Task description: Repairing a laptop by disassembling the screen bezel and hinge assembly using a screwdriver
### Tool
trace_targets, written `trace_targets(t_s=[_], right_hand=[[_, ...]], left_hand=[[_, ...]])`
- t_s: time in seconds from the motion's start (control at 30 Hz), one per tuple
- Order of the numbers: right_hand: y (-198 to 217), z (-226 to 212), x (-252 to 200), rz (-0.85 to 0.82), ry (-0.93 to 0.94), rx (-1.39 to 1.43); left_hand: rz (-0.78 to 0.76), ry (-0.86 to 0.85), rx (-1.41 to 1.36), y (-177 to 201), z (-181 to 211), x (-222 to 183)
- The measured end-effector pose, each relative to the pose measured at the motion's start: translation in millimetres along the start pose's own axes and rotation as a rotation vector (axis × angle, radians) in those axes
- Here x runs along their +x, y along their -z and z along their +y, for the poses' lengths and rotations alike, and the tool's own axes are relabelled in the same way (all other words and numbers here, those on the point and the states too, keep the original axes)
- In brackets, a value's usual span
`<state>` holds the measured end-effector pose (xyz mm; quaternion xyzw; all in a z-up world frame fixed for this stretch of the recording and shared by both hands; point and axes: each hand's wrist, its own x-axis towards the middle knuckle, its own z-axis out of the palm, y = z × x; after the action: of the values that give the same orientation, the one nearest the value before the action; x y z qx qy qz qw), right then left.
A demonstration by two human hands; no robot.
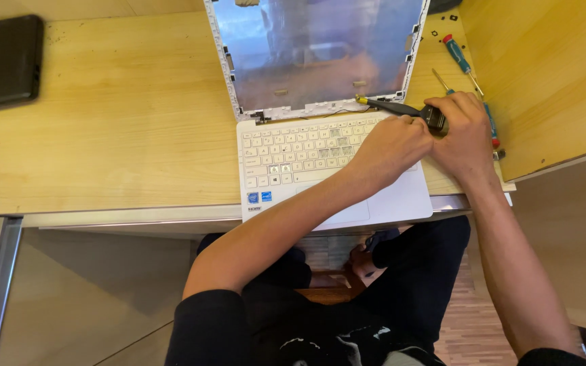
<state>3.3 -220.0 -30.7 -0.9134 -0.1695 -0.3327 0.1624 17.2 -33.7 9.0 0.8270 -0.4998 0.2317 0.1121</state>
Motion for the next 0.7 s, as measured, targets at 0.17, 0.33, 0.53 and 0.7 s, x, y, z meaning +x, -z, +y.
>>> trace_targets(t_s=[0.17,0.33,0.53,0.7], right_hand=[[8.6,-14.7,1.5,-0.002,0.015,-0.003],[14.5,-23.7,3.9,-0.017,0.002,-0.017],[0.5,3.1,-4.0,0.04,0.052,-0.02],[12.8,-15.7,3.2,0.019,-0.002,0.01]], left_hand=[[-0.015,0.001,0.0,-25.9,-4.9,-0.4],[-0.017,0.005,0.003,-37.4,-9.9,3.4],[-0.085,-0.005,-0.167,-36.0,-20.9,9.8],[-0.145,-0.005,-0.315,-29.7,-34.2,6.5]])
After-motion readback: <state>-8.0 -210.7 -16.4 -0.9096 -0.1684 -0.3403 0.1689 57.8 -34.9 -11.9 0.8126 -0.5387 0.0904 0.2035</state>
